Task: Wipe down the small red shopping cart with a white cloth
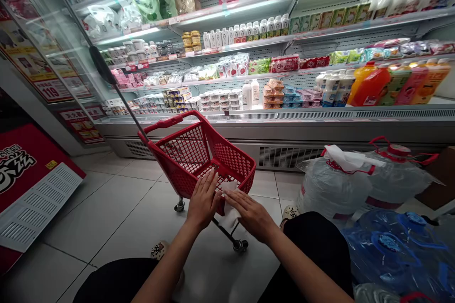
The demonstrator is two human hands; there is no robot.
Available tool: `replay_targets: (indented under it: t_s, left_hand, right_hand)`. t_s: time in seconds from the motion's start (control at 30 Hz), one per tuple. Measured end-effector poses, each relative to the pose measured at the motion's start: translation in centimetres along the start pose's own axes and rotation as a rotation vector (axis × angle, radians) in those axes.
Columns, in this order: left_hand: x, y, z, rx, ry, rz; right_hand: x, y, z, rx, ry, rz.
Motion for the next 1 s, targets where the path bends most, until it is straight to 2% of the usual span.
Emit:
replay_targets:
  t_s: [0.17,0.27,0.37,0.47,0.57,0.67,0.8,0.87,0.93,1.0]
  left_hand:
    - [1.2,-0.2,0.0,0.013,0.048,-0.027]
    - [0.8,-0.6,0.5,0.014,0.07,-0.036]
    - [0.0,-0.9,0.8,0.04,0.045,-0.047]
    - [-0.3,-0.6,0.7,0.058,0.022,-0.049]
    - [-0.1,0.0,0.3,0.076,0.003,-0.049]
    - [-0.2,0.5,-0.2,0.097,-0.029,-0.057]
    - [-0.6,0.7,-0.4,0.114,-0.038,-0.064]
    - [-0.7,0.8,-0.4,0.118,-0.036,-0.062]
    - [-0.8,0.8,-0.5,0.117,-0.04,-0.061]
    - [-0.9,0.8,-0.5,0.109,-0.042,-0.055]
  right_hand:
    - [-7.0,1.4,-1.0,-0.042,-0.161,-0.02]
    - [-9.0,1.0,-0.5,-0.11,-0.298,-0.014]
    - [-6.5,-0.4,0.7,-0.143,-0.308,0.021]
    - [-2.4,-1.5,1.8,-0.088,-0.191,0.074]
    - [-1.1,-1.2,2.0,-0.001,-0.066,0.1]
    - [-4.1,-0.2,1.5,0.044,-0.035,0.064]
    - [-11.0,0.8,1.3,-0.011,-0.143,-0.052]
    - [-13.4,0.9,1.6,-0.034,-0.183,-0.11]
    - [-14.6,0.8,1.9,-0.055,-0.214,-0.147]
    - [-14.5,0.5,1.9,-0.085,-0.246,-0.163]
Point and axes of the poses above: each hand's wrist, its own z-axis towards the middle knuckle, its own y-axis out of the back of the hand, x = y × z, the point moved 6 cm from there along z, towards the middle knuckle
